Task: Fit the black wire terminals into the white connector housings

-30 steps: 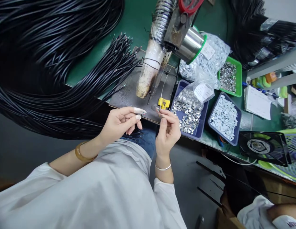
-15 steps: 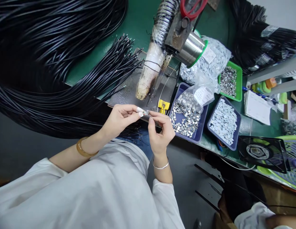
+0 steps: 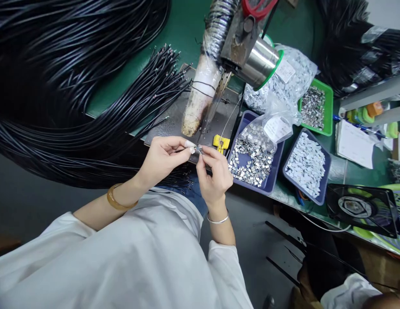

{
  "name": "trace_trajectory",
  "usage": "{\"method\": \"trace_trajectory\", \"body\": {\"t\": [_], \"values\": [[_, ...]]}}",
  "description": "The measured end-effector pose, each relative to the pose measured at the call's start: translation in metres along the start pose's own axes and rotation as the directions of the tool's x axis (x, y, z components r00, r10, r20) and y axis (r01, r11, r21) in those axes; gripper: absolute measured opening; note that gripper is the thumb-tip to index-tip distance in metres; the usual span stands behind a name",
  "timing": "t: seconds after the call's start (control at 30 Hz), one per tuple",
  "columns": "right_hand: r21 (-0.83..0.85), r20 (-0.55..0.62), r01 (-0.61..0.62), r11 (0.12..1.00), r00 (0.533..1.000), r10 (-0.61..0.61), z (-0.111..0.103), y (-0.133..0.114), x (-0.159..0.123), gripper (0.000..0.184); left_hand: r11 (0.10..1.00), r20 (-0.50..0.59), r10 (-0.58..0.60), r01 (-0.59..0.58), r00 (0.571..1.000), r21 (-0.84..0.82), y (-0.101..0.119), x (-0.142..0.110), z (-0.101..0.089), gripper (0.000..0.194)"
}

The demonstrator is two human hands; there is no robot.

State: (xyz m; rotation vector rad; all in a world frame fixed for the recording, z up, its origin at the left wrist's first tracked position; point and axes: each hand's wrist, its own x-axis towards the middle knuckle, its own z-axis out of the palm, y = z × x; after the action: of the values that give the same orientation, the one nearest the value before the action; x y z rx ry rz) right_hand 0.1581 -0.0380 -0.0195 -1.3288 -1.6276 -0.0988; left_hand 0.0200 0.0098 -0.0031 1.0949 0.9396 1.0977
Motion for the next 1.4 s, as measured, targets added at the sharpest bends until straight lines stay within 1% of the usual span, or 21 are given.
{"method": "trace_trajectory", "body": {"t": [0.13, 0.3, 0.4, 0.67, 0.87, 1.0, 1.1, 1.23, 1.3, 1.4], "values": [[0.024, 0.01, -0.027, 0.999, 1.0, 0.027, 0.002, 0.0, 0.004, 0.014, 0.999, -0.005, 0.03, -0.03, 1.0, 0.042, 0.0, 0.001, 0.001, 0.009], [0.04, -0.008, -0.021, 0.999, 1.0, 0.021, 0.002, -0.002, 0.008, 0.019, 0.995, -0.028, 0.055, -0.053, 0.998, 0.081, 0.004, 0.002, 0.001, 0.012], [0.032, -0.008, -0.022, 0.999, 1.0, 0.023, 0.002, -0.004, 0.009, 0.019, 0.992, -0.039, 0.077, -0.073, 0.996, 0.105, 0.005, 0.002, 0.001, 0.012], [0.004, -0.026, -0.002, 1.0, 1.0, 0.002, 0.003, -0.003, 0.009, 0.019, 0.99, -0.006, 0.067, -0.066, 0.998, 0.125, -0.003, 0.001, -0.001, 0.013], [-0.025, -0.072, 0.025, 0.999, 0.997, -0.027, 0.006, -0.006, 0.013, 0.019, 0.986, -0.013, 0.118, -0.116, 0.993, 0.123, 0.0, 0.0, 0.0, 0.011], [-0.026, -0.07, 0.023, 0.999, 0.997, -0.025, 0.005, -0.008, 0.013, 0.02, 0.984, -0.016, 0.13, -0.127, 0.991, 0.128, 0.002, -0.001, -0.001, 0.011], [-0.008, -0.054, 0.045, 0.999, 0.997, -0.045, 0.004, -0.007, 0.01, 0.021, 0.987, 0.006, 0.099, -0.099, 0.995, 0.125, 0.002, 0.0, -0.003, 0.011], [0.003, -0.034, 0.076, 0.997, 0.997, -0.075, 0.002, -0.003, 0.005, 0.021, 0.995, 0.072, 0.023, -0.03, 0.997, 0.094, 0.0, 0.002, -0.004, 0.01], [0.013, -0.031, 0.063, 0.998, 0.998, -0.062, 0.0, -0.003, 0.004, 0.02, 0.998, 0.086, 0.0, -0.005, 0.996, 0.06, 0.001, 0.002, -0.003, 0.01], [0.052, -0.058, 0.017, 0.998, 0.998, -0.014, 0.0, -0.005, 0.005, 0.02, 1.0, 0.103, -0.021, 0.021, 0.994, 0.003, 0.003, 0.001, -0.003, 0.008]]}}
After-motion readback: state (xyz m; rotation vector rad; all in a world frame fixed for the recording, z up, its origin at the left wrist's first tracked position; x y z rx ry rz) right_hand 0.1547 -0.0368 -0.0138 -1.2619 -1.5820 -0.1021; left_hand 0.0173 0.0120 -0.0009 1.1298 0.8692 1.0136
